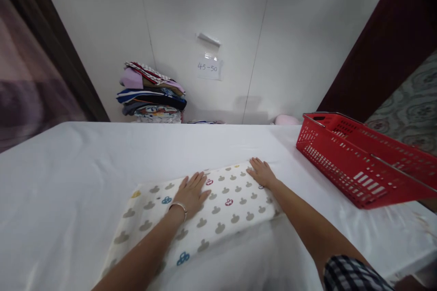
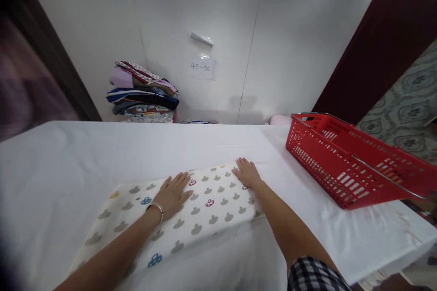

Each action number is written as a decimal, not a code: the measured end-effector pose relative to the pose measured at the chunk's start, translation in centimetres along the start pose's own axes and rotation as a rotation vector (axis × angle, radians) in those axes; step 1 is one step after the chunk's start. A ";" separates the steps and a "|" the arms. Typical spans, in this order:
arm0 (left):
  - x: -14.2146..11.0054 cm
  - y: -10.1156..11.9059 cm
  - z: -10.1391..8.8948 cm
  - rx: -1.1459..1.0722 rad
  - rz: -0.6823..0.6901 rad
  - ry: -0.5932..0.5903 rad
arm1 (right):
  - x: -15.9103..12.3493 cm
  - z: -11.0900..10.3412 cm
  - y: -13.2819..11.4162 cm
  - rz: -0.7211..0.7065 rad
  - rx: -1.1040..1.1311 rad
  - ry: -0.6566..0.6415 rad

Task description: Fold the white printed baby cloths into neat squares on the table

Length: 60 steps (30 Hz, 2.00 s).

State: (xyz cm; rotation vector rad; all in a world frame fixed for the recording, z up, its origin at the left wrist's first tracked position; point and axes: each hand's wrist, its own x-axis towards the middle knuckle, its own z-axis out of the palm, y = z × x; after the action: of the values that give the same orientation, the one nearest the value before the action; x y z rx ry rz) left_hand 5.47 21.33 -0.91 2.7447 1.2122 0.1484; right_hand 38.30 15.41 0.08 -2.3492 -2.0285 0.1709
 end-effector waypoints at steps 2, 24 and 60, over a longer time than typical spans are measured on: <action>0.0 0.0 -0.1 0.002 -0.004 -0.006 | 0.3 -0.2 -0.2 -0.003 -0.002 -0.004; -1.5 1.0 -2.7 -0.059 -0.005 -0.045 | -8.7 -3.9 -3.7 -0.135 0.148 -0.039; -11.8 -5.0 -3.2 -0.050 -0.441 0.012 | -13.9 4.3 -9.3 -0.466 -0.004 0.216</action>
State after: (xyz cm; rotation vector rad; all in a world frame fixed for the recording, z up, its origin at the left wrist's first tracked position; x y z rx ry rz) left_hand -6.54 16.25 1.04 2.3649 1.7492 0.1435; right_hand 26.67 2.87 -2.47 -1.7359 -2.3799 -0.0963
